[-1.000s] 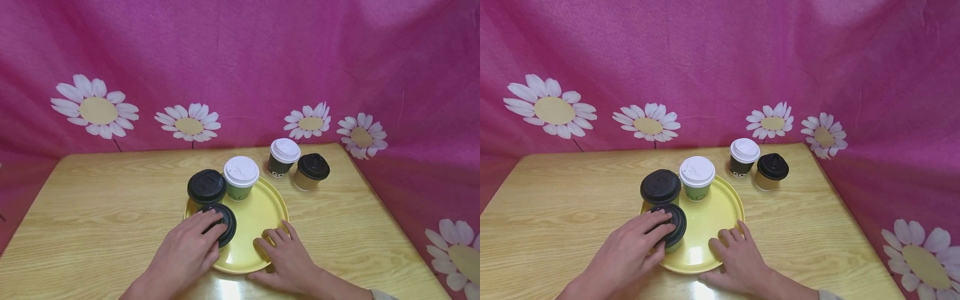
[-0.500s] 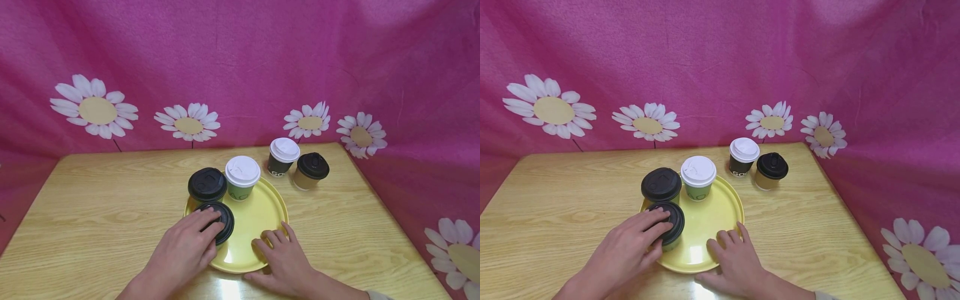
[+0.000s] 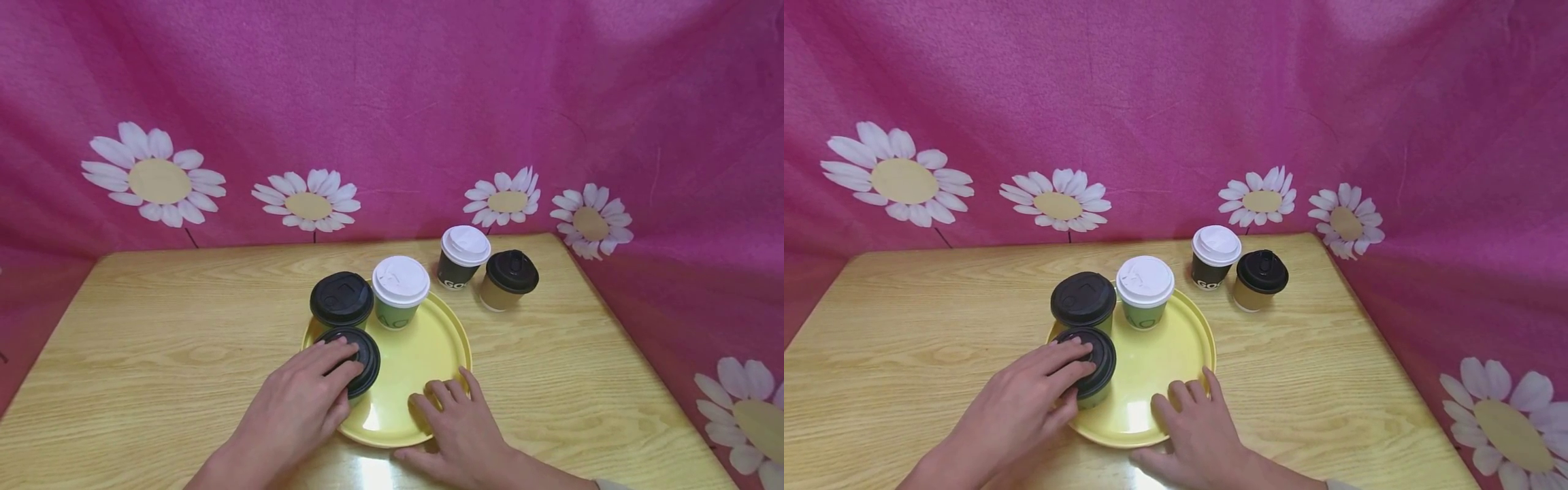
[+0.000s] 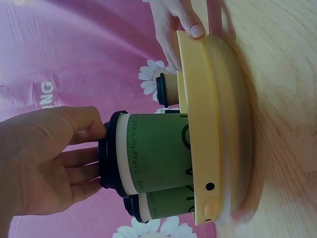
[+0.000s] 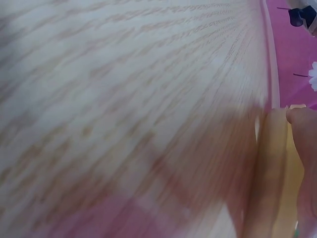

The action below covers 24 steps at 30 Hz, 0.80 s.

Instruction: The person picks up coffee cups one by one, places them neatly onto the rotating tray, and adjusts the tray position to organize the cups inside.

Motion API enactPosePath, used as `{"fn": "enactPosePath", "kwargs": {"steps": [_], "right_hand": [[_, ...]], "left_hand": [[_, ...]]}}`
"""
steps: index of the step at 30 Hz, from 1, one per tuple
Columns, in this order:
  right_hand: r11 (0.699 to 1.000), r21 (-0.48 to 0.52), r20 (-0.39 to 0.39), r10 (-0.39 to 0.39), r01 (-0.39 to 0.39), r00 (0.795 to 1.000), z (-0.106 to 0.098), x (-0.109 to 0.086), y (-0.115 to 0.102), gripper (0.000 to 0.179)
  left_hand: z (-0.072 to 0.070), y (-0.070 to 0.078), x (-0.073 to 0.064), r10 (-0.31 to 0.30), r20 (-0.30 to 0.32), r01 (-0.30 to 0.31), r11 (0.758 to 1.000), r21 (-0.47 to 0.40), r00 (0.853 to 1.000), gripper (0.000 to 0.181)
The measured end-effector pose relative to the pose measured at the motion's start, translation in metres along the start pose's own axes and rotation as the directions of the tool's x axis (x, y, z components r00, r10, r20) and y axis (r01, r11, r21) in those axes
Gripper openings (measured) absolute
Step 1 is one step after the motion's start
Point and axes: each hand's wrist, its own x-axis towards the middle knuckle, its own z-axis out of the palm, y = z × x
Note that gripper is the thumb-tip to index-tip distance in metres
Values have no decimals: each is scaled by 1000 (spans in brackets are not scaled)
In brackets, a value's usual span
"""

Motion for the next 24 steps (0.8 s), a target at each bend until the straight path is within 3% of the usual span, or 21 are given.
{"fn": "enactPosePath", "kwargs": {"steps": [10, 24], "right_hand": [[1000, 4, 31, 7, -8, 999, -2, 2, -3, 67], [995, 48, -24, -87, 88, 996, -1, 2, 10, 61]], "left_hand": [[-1, -3, 0, -4, 0, 4, 1000, -1, 1000, 30], [-2, -4, 1, -15, 17, 15, 1000, -6, 1000, 30]]}}
